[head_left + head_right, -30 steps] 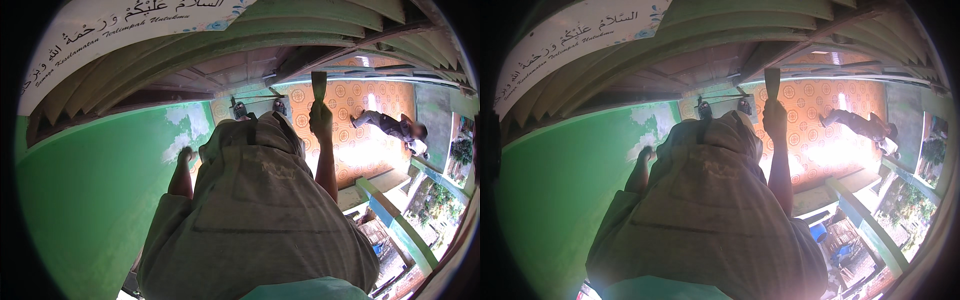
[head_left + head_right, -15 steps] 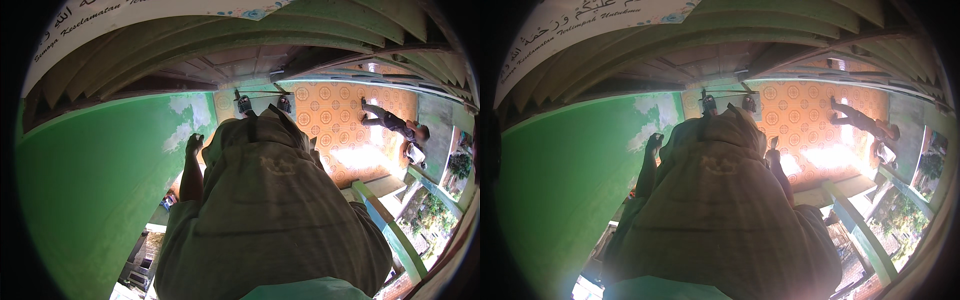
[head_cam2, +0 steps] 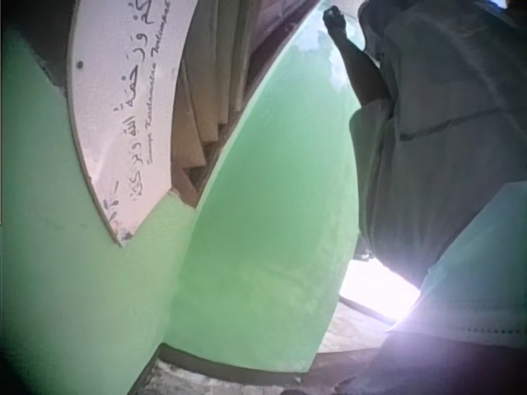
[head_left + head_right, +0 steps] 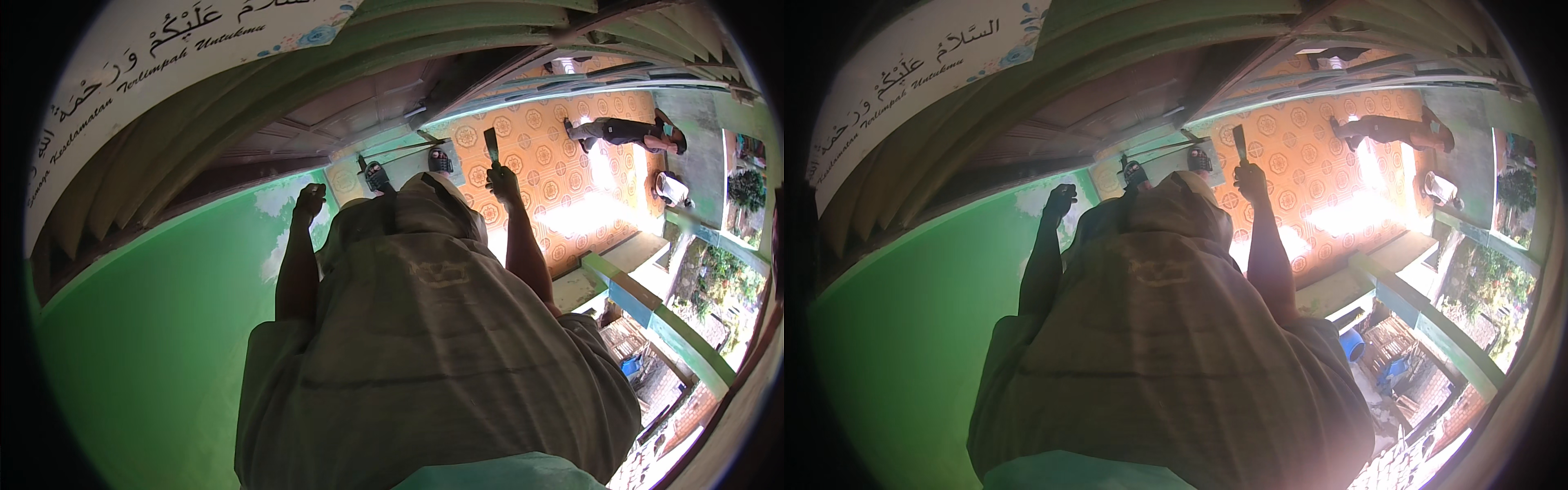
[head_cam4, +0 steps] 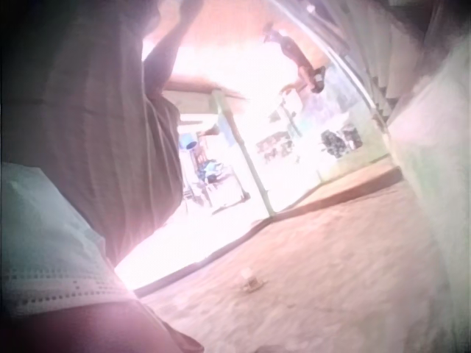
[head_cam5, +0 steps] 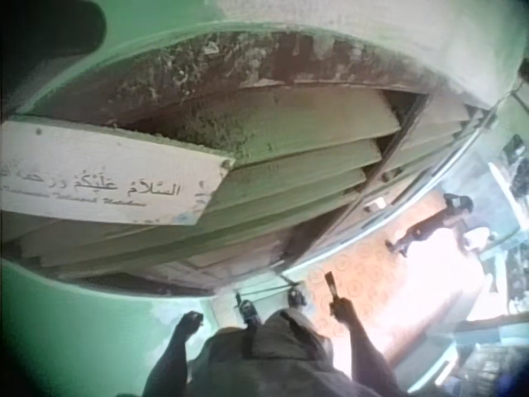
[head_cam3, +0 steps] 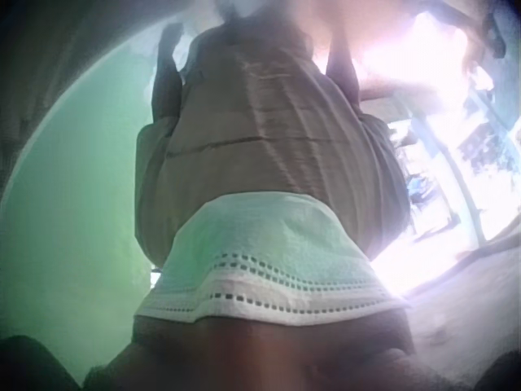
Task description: The person uses a metal scraper to remove old paint or plaster from a green-painted wall under a staircase. The person repeatedly scrapes the same area, occasionally pausing to wipe the tool.
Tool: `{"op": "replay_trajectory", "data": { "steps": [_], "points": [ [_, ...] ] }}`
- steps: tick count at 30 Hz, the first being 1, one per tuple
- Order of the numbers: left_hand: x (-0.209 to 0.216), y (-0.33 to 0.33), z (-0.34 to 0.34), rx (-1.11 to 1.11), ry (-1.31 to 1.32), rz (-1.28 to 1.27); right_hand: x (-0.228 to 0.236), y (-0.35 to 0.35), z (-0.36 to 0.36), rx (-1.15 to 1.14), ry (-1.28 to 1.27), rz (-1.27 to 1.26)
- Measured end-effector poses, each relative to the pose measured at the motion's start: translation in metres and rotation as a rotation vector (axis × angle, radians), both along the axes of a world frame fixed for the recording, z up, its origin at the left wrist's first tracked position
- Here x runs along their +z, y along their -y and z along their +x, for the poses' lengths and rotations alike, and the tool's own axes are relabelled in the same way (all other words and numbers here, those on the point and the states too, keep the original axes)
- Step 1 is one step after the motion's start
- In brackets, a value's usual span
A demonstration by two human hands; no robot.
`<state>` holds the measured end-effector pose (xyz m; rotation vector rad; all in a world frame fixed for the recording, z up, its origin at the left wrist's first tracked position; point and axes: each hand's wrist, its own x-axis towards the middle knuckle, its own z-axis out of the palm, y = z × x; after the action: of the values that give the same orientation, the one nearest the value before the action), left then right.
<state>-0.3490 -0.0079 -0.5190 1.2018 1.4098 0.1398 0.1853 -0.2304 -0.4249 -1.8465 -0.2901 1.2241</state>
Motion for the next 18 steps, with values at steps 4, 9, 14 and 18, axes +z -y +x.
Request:
{"op": "replay_trajectory", "data": {
  "steps": [4, 9, 14, 18],
  "points": [
    [-0.025, 0.026, -0.020, 0.043, 0.029, -0.102, -0.053, 0.060, -0.029, 0.068, 0.401, -0.412],
    [-0.042, 0.061, -0.058, -0.423, -0.234, -0.036, -0.048, 0.101, -0.087, 0.508, 0.702, -0.584],
    [-0.023, 0.061, -0.065, -0.382, -0.252, -0.195, -0.027, 0.100, -0.116, 0.132, 0.369, -0.709],
    [0.001, 0.021, -0.024, -0.321, -0.162, -0.201, -0.041, 0.096, -0.102, 0.120, 0.296, -0.687]
  ]
}}
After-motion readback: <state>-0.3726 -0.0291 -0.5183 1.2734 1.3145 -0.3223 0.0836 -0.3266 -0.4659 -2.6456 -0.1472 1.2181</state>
